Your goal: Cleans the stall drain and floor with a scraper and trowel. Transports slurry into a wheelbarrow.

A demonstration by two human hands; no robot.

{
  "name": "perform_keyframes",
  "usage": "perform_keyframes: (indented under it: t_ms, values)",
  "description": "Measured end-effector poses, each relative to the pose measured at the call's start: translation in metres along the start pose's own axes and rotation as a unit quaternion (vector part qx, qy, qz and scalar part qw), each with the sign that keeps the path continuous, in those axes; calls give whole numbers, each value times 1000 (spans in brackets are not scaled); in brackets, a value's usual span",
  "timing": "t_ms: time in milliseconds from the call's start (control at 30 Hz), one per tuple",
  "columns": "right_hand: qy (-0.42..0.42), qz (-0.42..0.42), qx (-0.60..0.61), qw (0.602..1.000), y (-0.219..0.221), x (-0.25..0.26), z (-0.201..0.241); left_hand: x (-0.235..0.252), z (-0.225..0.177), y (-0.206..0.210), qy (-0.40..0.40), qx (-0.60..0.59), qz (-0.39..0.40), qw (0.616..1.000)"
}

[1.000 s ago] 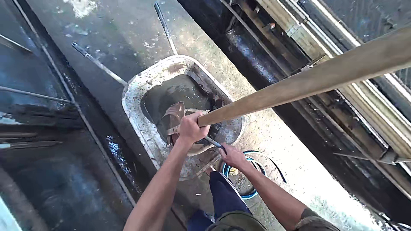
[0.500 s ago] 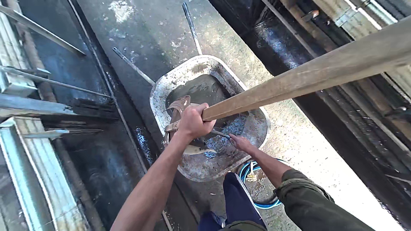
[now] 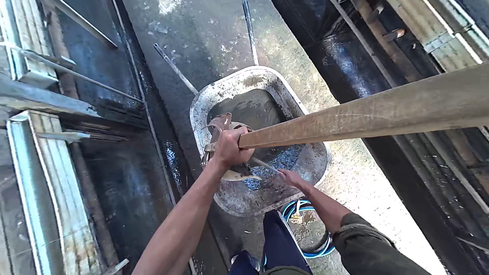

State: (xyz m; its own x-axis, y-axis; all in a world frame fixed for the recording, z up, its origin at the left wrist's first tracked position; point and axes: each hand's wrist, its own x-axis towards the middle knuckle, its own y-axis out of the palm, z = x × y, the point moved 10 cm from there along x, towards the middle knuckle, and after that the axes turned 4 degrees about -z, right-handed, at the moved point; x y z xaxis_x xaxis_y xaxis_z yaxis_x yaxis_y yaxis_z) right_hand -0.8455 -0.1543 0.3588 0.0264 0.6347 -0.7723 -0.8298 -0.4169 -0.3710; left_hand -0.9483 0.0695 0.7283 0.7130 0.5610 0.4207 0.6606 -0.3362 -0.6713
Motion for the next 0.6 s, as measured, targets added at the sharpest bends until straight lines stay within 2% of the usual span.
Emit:
perform_keyframes:
  t_ms: [67, 133, 200, 233, 300, 400, 467, 533, 600]
  values:
    - [12, -32, 12, 999, -16, -14, -5, -5, 5, -4, -4, 7, -3, 1000]
    - [-35, -30, 21, 999, -25, -20, 42, -5, 5, -4, -6, 7, -4, 1000]
    - [-84, 16, 18, 996, -11, -15, 85, -5, -1, 0, -6, 0, -4, 1000]
    - [-95, 38, 9, 995, -1, -8, 91, -4, -4, 0, 0, -2, -9, 1000]
    - [-85, 58, -1, 995, 11, 0, 66, -2, -8, -5, 11, -9, -22, 1000]
    - [-18, 20, -21, 999, -2, -8, -10, -9, -3, -19, -2, -6, -37, 999]
    - [8, -10, -26, 1000, -21, -24, -21, -16, 3, -21, -14, 5, -37, 999]
    - [-39, -42, -28, 998, -37, -32, 30, -17, 6, -19, -26, 6, -36, 999]
    - [-116, -42, -54, 991, -33, -24, 93, -18, 1, -13, -35, 1, -35, 999]
